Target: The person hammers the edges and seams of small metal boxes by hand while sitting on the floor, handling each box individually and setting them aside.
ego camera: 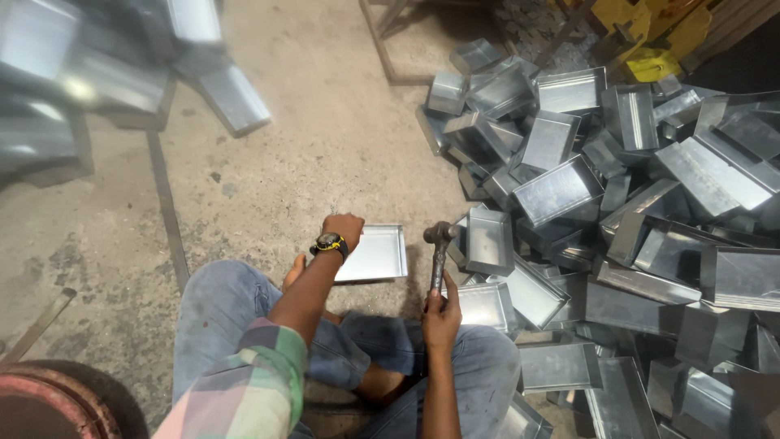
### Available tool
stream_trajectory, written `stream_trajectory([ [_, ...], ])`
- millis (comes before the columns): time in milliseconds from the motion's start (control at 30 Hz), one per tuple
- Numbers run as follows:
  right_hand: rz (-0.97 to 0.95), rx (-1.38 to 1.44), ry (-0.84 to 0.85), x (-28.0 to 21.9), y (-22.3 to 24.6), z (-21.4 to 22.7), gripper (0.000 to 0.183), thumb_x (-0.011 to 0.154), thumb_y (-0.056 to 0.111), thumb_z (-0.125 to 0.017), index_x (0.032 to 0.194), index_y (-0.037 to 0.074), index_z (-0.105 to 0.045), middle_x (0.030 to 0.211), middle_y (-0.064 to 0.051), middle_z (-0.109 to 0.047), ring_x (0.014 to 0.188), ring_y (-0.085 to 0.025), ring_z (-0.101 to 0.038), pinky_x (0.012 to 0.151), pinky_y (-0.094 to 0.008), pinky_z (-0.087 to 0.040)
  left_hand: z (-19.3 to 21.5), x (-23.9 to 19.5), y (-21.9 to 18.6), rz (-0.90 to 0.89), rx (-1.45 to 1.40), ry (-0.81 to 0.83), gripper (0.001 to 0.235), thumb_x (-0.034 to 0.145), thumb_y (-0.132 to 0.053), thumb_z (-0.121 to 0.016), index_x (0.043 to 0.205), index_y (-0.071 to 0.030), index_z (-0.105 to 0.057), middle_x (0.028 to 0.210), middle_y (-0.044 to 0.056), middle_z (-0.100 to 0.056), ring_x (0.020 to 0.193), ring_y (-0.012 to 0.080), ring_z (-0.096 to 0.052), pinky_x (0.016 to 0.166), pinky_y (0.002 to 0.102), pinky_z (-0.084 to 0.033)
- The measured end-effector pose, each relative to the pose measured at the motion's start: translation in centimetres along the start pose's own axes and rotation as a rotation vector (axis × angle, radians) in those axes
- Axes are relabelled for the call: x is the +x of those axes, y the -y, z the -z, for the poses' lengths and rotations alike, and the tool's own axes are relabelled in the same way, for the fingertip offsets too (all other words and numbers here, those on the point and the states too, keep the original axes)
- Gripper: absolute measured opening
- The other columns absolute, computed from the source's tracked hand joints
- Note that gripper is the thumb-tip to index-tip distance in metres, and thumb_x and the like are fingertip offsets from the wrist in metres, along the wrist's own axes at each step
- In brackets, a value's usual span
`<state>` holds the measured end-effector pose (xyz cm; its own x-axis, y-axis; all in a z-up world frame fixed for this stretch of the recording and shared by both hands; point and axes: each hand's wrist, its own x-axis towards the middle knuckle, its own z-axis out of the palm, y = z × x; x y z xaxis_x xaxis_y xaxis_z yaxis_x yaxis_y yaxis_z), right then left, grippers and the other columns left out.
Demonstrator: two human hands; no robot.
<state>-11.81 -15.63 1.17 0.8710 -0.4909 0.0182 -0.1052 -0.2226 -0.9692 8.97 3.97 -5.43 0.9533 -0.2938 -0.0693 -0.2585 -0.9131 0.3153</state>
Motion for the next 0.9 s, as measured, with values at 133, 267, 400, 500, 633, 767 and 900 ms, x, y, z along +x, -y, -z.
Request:
stream_trajectory([
  [133, -0.092, 0.182, 0.032, 0.0, 1.6, 0.3, 0.048, 0.101, 0.019, -0.056, 0.148, 0.012, -0.051, 0.063, 0.002, -0.054, 0.047, -0.006, -0.044, 0.043, -0.025, -0.036, 4.1, -2.2, -1.3, -0.194, 0.085, -0.371, 0.017, 0.09, -0.009, -0.06, 0.104, -0.014, -0.068, 0.104, 0.009, -0.07, 0.107, 0.0293, -0.064, 0.095, 0.045, -0.046],
  [267, 0.041, 0.308, 0.101, -1.6, 5.3, 1.2, 0.05, 0.102, 0.023, -0.057, 0.15, 0.01, -0.047, 0.063, 0.001, -0.051, 0.045, -0.006, -0.04, 0.04, -0.024, -0.032, 7.3, -6.7, -2.7, -0.21, 0.074, -0.28, 0.027, 0.074, -0.02, -0.069, 0.1, -0.011, -0.065, 0.097, 0.012, -0.067, 0.098, 0.0316, -0.063, 0.083, 0.047, -0.046],
  [400, 0.408, 0.417, 0.036, -4.0, 9.7, 2.2, 0.049, 0.108, 0.027, -0.055, 0.151, 0.009, -0.039, 0.068, -0.003, -0.055, 0.048, -0.007, -0.043, 0.044, -0.023, -0.035, 9.1, -7.4, -3.3, -0.216, 0.041, -0.258, 0.042, 0.067, -0.035, -0.077, 0.095, -0.007, -0.063, 0.093, 0.014, -0.066, 0.092, 0.0337, -0.062, 0.08, 0.049, -0.046],
  [500, 0.66, 0.43, -0.049, -5.2, 10.7, 2.7, 0.052, 0.111, 0.034, -0.053, 0.154, 0.013, -0.033, 0.08, -0.007, -0.059, 0.051, -0.008, -0.044, 0.048, -0.021, -0.038, 8.2, -7.5, -3.6, -0.219, 0.036, -0.322, 0.038, 0.068, -0.031, -0.076, 0.095, -0.008, -0.063, 0.092, 0.011, -0.066, 0.091, 0.0327, -0.063, 0.08, 0.048, -0.047],
  [633, 0.66, 0.39, -0.102, -3.2, 9.5, 0.5, 0.047, 0.115, 0.036, -0.051, 0.156, 0.017, -0.036, 0.082, -0.005, -0.061, 0.055, -0.01, -0.051, 0.05, -0.021, -0.043, 7.8, -6.9, -3.2, -0.174, 0.087, -0.333, 0.03, 0.071, -0.028, -0.074, 0.092, -0.01, -0.063, 0.092, 0.01, -0.066, 0.09, 0.0313, -0.063, 0.081, 0.046, -0.047],
  [767, 0.382, -0.259, 0.078, -1.0, 7.4, -0.5, 0.05, 0.109, 0.022, -0.05, 0.157, 0.011, -0.042, 0.097, -0.019, -0.069, 0.072, -0.019, -0.067, 0.067, -0.034, -0.052, 7.4, -7.0, -3.1, -0.196, 0.08, -0.373, 0.034, 0.068, -0.029, -0.075, 0.092, -0.009, -0.063, 0.091, 0.011, -0.065, 0.09, 0.0318, -0.063, 0.08, 0.047, -0.047],
  [900, 0.118, -0.263, 0.067, -1.5, 6.2, 1.0, 0.049, 0.1, 0.018, -0.057, 0.15, 0.015, -0.053, 0.068, -0.009, -0.063, 0.057, -0.016, -0.06, 0.054, -0.033, -0.049, 7.5, -6.3, -3.8, -0.168, 0.096, -0.384, 0.036, 0.067, -0.031, -0.076, 0.093, -0.009, -0.062, 0.092, 0.01, -0.066, 0.091, 0.0316, -0.063, 0.08, 0.047, -0.046],
])
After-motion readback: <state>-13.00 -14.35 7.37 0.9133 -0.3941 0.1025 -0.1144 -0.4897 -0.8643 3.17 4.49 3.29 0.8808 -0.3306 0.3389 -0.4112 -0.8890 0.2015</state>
